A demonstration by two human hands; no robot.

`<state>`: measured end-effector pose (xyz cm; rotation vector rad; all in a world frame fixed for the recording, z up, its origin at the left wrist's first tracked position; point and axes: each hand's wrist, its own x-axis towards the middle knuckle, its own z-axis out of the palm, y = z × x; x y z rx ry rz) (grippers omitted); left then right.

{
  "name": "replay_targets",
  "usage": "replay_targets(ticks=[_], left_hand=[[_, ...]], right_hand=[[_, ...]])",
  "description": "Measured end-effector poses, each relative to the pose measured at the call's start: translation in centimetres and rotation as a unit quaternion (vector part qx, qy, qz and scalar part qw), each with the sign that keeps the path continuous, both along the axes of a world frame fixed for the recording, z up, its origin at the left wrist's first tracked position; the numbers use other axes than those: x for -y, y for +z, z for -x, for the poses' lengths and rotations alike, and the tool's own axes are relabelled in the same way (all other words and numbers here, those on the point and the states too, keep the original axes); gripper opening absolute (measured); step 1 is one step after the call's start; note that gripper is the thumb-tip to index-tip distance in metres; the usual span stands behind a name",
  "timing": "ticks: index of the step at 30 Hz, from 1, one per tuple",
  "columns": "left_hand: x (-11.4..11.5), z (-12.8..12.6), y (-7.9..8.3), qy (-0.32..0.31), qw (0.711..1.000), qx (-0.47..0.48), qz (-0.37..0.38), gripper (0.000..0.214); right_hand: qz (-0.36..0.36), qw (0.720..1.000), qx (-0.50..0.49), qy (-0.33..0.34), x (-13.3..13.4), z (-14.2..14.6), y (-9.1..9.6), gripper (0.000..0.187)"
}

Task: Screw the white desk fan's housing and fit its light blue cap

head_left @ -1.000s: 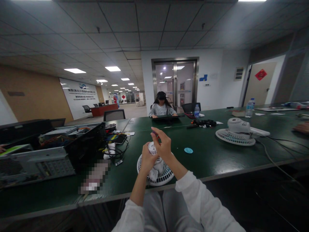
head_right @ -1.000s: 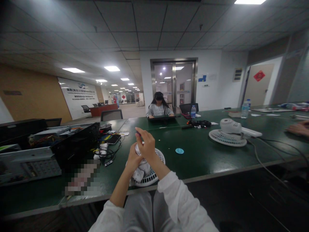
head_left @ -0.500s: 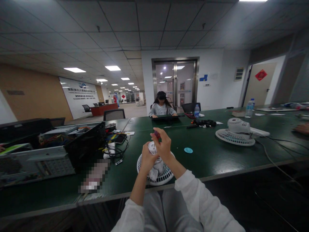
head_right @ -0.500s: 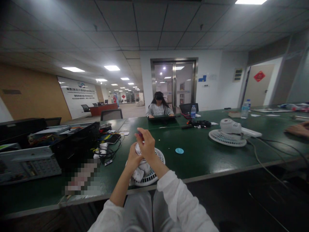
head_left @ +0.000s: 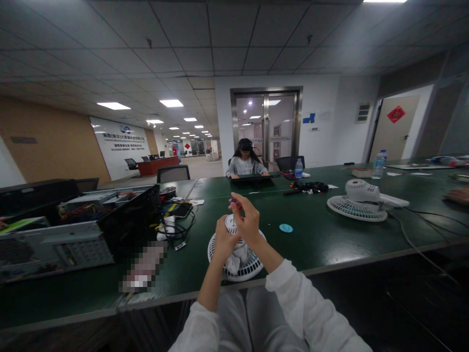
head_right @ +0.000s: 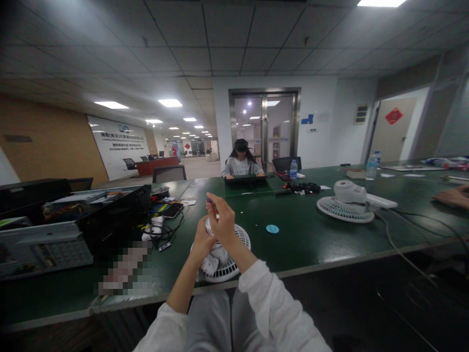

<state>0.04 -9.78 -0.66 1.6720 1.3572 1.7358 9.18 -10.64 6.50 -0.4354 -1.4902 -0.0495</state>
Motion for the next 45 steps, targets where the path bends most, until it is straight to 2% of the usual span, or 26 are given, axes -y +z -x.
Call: replay_targets(ticks=[9,12,18,28,35,45], left_hand=[[-0.03,0.02,-0.01,0.004,1.0,-0.014,-0.004,0.06],[0.04,0.04,0.02,0.004,1.0,-0.012,-0.007,0.059],[-0.22,0.13,-0.18,0.006,1.0,-0.005,-0.02,0.061],[-0.08,0.1,-0.11,0.0,1.0,-0.005,-0.013,0.06],[-0.03,0.08,-0.04,-0.005,1.0,-0.007,-0.003,0.062],[0.03,0.02,0.05,0.001,1.0,-0.006,-0.01,0.061]], right_hand=[[-0.023,0.998,-0.009,-0.05,-0.33,-0.02,0.39,0.014],[-0.019,0.999,-0.002,-0.035,-0.22,-0.08,0.47,0.015],[0.015,1.0,0.009,0.023,-0.25,-0.07,0.01,0.029],[-0.006,0.999,0.006,-0.033,-0.45,0.19,0.24,0.022],[0.011,0.999,0.021,0.029,-0.22,0.08,0.46,0.03],[-0.001,1.0,0.005,-0.007,-0.05,0.02,0.72,0.021]])
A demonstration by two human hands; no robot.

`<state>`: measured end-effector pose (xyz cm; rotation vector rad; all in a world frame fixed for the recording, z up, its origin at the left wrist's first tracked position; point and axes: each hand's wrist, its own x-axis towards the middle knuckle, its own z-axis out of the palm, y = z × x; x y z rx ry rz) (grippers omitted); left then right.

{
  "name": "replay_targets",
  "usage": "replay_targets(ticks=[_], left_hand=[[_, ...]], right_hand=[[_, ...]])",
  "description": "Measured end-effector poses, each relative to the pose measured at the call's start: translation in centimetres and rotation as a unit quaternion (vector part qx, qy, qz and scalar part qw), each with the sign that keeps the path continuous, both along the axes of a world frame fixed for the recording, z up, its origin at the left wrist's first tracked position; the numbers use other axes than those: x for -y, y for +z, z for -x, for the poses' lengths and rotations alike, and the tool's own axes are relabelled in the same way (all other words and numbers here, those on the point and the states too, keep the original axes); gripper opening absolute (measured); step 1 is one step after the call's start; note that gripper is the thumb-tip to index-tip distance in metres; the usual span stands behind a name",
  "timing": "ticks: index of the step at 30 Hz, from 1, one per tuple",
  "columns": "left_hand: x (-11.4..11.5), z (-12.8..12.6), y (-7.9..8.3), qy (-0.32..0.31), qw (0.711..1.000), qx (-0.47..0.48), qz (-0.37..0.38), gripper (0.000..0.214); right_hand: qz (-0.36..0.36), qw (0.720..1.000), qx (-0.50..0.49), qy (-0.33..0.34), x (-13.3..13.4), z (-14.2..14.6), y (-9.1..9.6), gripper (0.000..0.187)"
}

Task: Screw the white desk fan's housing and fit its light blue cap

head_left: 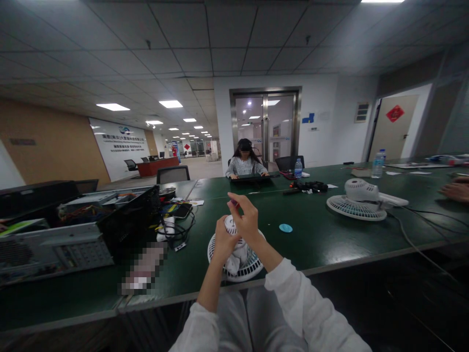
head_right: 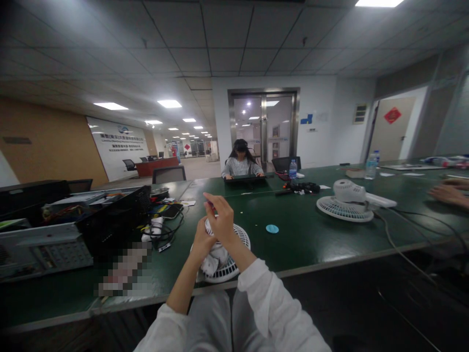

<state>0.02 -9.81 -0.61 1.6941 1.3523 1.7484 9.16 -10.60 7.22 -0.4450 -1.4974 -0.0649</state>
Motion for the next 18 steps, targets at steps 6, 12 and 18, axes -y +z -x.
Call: replay_targets(ticks=[6,12,18], left_hand=[[0.05,-0.02,0.0,0.001,1.0,0.001,-0.001,0.06],[0.05,0.06,-0.06,0.004,1.0,0.006,0.003,0.06],[0.13,0.0,0.07,-0.003,1.0,0.002,0.002,0.059]], right_hand=[[0.007,1.0,-0.003,0.011,0.04,-0.27,0.14,0.025],[0.016,1.0,0.021,0.011,0.14,-0.42,0.2,0.03],[-0.003,0.999,0.028,-0.017,-0.05,-0.35,0.15,0.023]])
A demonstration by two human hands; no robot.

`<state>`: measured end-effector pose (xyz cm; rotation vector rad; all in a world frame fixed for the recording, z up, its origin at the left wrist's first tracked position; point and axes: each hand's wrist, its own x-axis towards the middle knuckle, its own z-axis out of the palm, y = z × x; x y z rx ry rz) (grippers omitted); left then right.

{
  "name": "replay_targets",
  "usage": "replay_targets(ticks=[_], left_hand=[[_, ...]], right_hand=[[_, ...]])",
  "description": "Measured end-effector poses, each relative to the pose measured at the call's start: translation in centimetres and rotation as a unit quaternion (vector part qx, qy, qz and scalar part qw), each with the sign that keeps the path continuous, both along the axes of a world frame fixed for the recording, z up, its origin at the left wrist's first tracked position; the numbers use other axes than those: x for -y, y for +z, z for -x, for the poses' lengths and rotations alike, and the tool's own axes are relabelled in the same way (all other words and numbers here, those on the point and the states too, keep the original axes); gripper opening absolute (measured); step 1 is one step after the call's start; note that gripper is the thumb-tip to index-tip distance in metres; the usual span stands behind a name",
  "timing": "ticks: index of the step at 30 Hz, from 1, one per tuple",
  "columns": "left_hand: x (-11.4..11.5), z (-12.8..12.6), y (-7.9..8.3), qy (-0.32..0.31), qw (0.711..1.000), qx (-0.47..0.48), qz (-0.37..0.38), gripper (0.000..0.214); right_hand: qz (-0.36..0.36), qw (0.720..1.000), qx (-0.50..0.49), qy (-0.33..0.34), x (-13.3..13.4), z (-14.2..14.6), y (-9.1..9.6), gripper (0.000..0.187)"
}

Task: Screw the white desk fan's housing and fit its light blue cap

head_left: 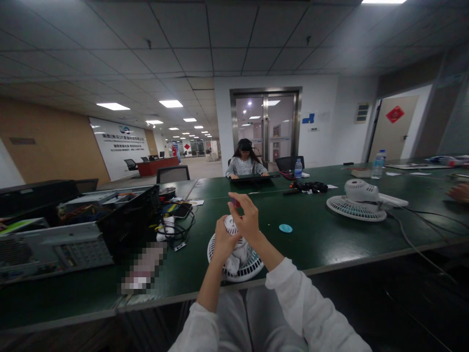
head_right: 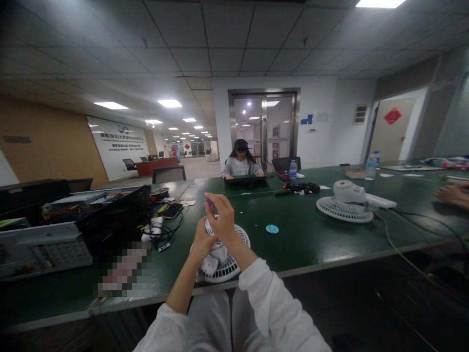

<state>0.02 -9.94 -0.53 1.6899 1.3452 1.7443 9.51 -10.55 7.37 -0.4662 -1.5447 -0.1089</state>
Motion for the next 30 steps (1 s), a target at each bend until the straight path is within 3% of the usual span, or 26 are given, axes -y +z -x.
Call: replay_targets(ticks=[5,11,18,25,30], left_hand=[[0.0,-0.1,0.06,0.008,1.0,0.001,-0.003,0.057],[-0.08,0.0,-0.13,0.006,1.0,-0.001,-0.012,0.057],[-0.06,-0.01,-0.03,0.004,1.0,-0.003,-0.003,0.058],[-0.14,0.08,-0.11,0.008,1.0,0.0,-0.002,0.059],[-0.09,0.0,-0.03,0.003,1.0,0.0,0.005,0.06]], right_hand=[[0.018,1.0,-0.003,-0.004,-0.15,0.08,0.0,0.022],[0.02,0.999,0.008,0.044,0.18,0.02,0.22,0.03],[-0.001,1.0,-0.014,-0.014,0.16,0.11,0.22,0.017],[0.001,0.999,0.009,0.044,0.35,0.02,0.15,0.03],[-0.019,1.0,0.005,0.001,0.15,0.16,-0.02,0.025]])
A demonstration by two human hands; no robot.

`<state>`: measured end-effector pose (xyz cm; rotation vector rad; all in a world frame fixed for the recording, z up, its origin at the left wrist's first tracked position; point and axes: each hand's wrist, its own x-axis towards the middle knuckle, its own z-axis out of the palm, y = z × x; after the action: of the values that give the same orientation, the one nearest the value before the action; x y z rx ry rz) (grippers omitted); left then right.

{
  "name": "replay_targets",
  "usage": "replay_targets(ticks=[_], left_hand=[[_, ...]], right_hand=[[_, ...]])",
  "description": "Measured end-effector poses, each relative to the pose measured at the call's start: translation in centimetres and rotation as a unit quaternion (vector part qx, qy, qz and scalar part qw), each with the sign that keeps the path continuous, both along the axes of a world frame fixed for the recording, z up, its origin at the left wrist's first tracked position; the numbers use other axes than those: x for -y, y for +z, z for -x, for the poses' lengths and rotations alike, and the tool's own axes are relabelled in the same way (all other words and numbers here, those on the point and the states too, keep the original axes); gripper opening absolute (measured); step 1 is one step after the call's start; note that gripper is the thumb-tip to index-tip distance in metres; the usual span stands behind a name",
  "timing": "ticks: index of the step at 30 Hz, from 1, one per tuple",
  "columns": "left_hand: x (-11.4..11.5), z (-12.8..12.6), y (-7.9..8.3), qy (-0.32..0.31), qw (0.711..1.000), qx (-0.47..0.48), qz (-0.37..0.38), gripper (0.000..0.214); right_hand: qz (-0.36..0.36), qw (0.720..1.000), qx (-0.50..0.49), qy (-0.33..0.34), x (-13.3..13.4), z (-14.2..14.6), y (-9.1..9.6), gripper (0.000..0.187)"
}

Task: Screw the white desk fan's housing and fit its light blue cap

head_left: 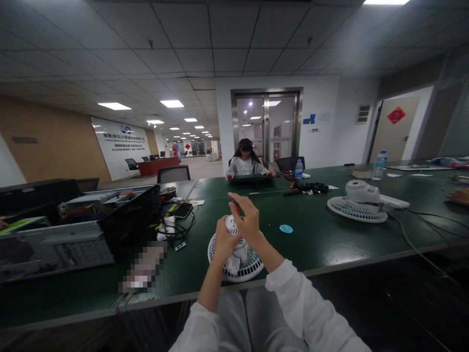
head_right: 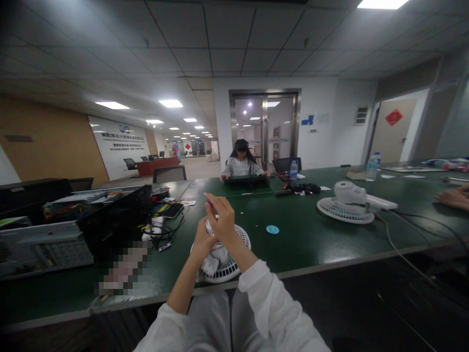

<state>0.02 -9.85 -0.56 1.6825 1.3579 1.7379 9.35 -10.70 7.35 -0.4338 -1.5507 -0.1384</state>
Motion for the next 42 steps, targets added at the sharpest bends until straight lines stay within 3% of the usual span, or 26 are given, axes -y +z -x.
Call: replay_targets(ticks=[4,10,17,24,32,42], left_hand=[[-0.01,-0.02,-0.05,0.004,1.0,-0.003,-0.012,0.058],[-0.29,0.1,-0.43,0.003,1.0,-0.01,-0.022,0.057],[-0.4,0.03,-0.45,0.01,1.0,-0.007,-0.018,0.06],[-0.2,0.07,-0.3,-0.003,1.0,-0.001,-0.01,0.061],[-0.18,-0.04,-0.23,0.003,1.0,-0.007,-0.009,0.06],[0.19,0.01,0.27,0.004,1.0,-0.013,0.008,0.059]], right_hand=[[-0.005,1.0,-0.009,-0.023,0.02,0.01,0.0,0.023],[0.024,0.999,0.008,0.039,0.23,-0.17,0.25,0.032],[0.016,1.0,-0.013,-0.007,-0.06,0.13,0.06,0.021],[0.015,0.999,0.012,0.043,0.16,0.03,0.16,0.033],[0.021,1.0,-0.009,-0.001,-0.11,0.28,0.02,0.024],[0.036,0.999,-0.021,0.02,0.01,-0.21,0.05,0.024]])
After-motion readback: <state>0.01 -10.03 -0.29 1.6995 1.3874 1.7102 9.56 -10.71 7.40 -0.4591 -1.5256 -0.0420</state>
